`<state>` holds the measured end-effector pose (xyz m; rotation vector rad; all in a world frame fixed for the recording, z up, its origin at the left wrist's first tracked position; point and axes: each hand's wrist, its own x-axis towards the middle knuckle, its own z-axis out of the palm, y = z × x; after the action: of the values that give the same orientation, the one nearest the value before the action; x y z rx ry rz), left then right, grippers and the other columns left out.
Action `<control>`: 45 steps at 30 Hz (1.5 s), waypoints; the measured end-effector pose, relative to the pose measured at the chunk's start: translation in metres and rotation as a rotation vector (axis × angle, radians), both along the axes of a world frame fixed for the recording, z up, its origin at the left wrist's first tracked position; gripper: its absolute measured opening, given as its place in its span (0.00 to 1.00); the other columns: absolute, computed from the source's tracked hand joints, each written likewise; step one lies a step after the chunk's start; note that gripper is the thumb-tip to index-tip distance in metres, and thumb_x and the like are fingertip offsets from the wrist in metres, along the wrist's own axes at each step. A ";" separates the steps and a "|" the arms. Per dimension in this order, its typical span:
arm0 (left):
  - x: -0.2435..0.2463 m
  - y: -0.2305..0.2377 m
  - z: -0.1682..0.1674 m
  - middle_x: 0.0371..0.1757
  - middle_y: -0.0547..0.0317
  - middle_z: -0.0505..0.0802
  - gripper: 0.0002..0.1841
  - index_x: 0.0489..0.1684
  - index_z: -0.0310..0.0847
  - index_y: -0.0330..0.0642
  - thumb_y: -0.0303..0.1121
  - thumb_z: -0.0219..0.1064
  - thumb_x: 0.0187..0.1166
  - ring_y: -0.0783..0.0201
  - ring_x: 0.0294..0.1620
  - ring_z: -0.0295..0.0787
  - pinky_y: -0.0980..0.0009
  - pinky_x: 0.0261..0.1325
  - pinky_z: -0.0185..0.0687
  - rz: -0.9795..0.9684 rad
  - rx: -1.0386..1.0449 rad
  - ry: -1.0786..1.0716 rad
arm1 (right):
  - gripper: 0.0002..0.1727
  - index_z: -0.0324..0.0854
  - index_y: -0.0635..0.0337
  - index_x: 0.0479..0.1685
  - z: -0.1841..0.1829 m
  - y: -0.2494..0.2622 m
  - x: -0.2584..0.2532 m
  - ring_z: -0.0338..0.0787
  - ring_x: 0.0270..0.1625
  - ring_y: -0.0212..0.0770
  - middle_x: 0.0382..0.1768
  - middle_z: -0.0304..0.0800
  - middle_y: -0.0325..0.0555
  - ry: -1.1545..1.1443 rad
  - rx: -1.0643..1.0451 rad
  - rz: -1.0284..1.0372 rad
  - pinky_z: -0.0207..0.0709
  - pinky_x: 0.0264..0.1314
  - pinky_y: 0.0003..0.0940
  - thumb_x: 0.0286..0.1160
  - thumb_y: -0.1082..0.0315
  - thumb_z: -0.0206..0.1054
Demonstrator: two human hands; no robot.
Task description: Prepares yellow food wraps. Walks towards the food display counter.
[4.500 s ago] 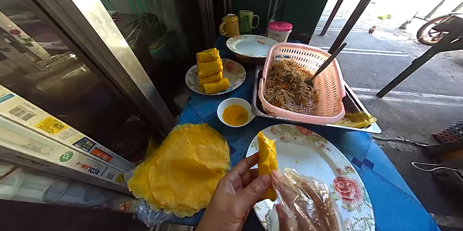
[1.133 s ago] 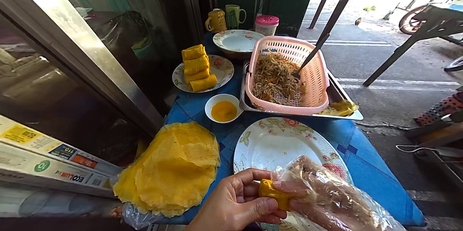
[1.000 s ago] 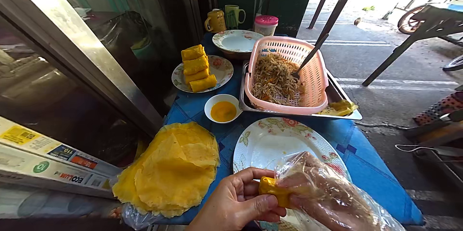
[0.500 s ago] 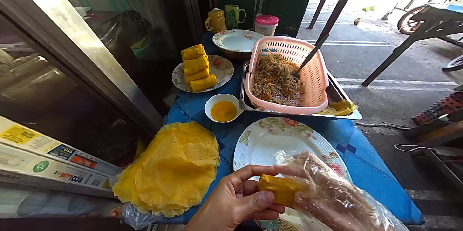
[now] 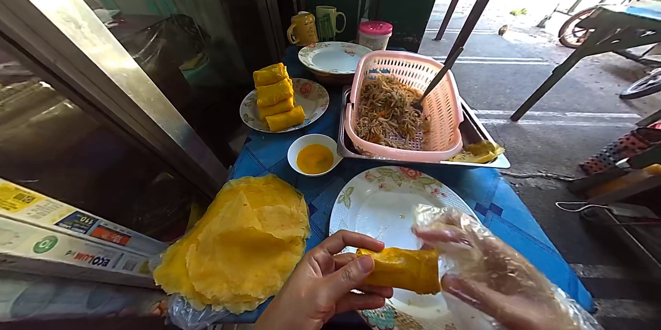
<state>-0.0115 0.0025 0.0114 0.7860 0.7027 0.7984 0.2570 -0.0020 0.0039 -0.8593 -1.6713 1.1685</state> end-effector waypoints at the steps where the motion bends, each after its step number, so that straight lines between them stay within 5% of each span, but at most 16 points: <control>1: 0.000 0.000 0.000 0.52 0.48 0.96 0.13 0.66 0.80 0.40 0.27 0.63 0.86 0.55 0.49 0.97 0.58 0.57 0.94 -0.003 0.000 -0.005 | 0.25 0.83 0.50 0.72 0.000 0.000 -0.003 0.84 0.72 0.33 0.69 0.87 0.36 -0.026 -0.002 -0.002 0.79 0.75 0.33 0.72 0.65 0.74; 4: 0.001 0.000 0.001 0.52 0.48 0.96 0.13 0.66 0.80 0.40 0.28 0.63 0.86 0.54 0.49 0.97 0.58 0.57 0.94 -0.014 -0.004 -0.013 | 0.21 0.88 0.55 0.64 -0.001 -0.004 -0.015 0.88 0.66 0.31 0.62 0.92 0.37 0.001 -0.020 0.000 0.83 0.71 0.31 0.69 0.73 0.74; 10: 0.002 -0.003 0.000 0.52 0.48 0.96 0.13 0.65 0.81 0.41 0.28 0.63 0.86 0.54 0.50 0.97 0.58 0.58 0.94 0.007 -0.013 -0.040 | 0.09 0.94 0.49 0.49 -0.010 -0.001 -0.011 0.87 0.63 0.27 0.55 0.92 0.33 0.082 0.021 0.006 0.83 0.68 0.26 0.73 0.68 0.74; 15: 0.001 -0.004 0.002 0.53 0.50 0.96 0.13 0.65 0.81 0.41 0.26 0.63 0.85 0.55 0.51 0.97 0.57 0.59 0.94 0.000 0.053 -0.015 | 0.25 0.80 0.62 0.70 -0.001 -0.003 -0.013 0.86 0.69 0.32 0.66 0.88 0.40 -0.004 -0.044 0.042 0.81 0.73 0.31 0.73 0.68 0.74; 21: 0.002 -0.006 0.004 0.54 0.50 0.96 0.13 0.63 0.84 0.41 0.26 0.65 0.84 0.55 0.52 0.97 0.57 0.61 0.93 -0.032 0.099 -0.039 | 0.18 0.89 0.58 0.59 0.003 -0.011 -0.022 0.91 0.60 0.31 0.56 0.95 0.37 0.074 -0.075 0.013 0.86 0.66 0.30 0.68 0.76 0.74; 26: 0.003 -0.006 0.002 0.53 0.49 0.96 0.13 0.63 0.83 0.42 0.26 0.65 0.84 0.55 0.52 0.97 0.58 0.60 0.93 -0.033 0.076 -0.056 | 0.12 0.93 0.52 0.52 -0.004 -0.003 -0.013 0.86 0.61 0.29 0.53 0.92 0.36 0.089 0.013 0.068 0.81 0.67 0.26 0.72 0.72 0.73; 31: 0.002 -0.005 0.003 0.53 0.48 0.96 0.14 0.65 0.81 0.41 0.25 0.64 0.84 0.54 0.52 0.97 0.57 0.60 0.93 -0.028 0.060 -0.062 | 0.21 0.84 0.61 0.65 0.004 -0.007 -0.022 0.88 0.65 0.31 0.62 0.91 0.38 0.077 -0.074 0.053 0.84 0.70 0.30 0.70 0.76 0.71; 36: 0.003 -0.005 0.006 0.53 0.46 0.95 0.22 0.74 0.64 0.42 0.24 0.64 0.83 0.50 0.51 0.97 0.55 0.59 0.94 -0.028 0.037 0.011 | 0.20 0.88 0.59 0.62 -0.001 -0.006 -0.022 0.88 0.65 0.33 0.60 0.92 0.41 0.012 -0.006 0.070 0.83 0.70 0.31 0.70 0.76 0.72; 41: 0.003 -0.006 0.002 0.52 0.50 0.96 0.15 0.67 0.74 0.42 0.25 0.64 0.84 0.53 0.51 0.97 0.57 0.59 0.93 -0.025 0.056 -0.017 | 0.15 0.91 0.55 0.55 0.002 -0.007 -0.020 0.87 0.64 0.31 0.56 0.92 0.37 0.074 -0.055 0.064 0.82 0.70 0.29 0.70 0.74 0.72; 45: 0.001 -0.005 0.002 0.57 0.48 0.94 0.22 0.72 0.69 0.41 0.25 0.68 0.81 0.52 0.55 0.95 0.55 0.63 0.91 -0.061 0.094 -0.021 | 0.22 0.87 0.60 0.66 -0.003 -0.005 -0.022 0.87 0.66 0.35 0.63 0.90 0.43 0.057 -0.023 0.080 0.83 0.71 0.33 0.70 0.76 0.72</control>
<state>-0.0108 -0.0028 0.0131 0.8787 0.6231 0.7879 0.2347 -0.0073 0.0009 -0.7721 -1.6614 1.2573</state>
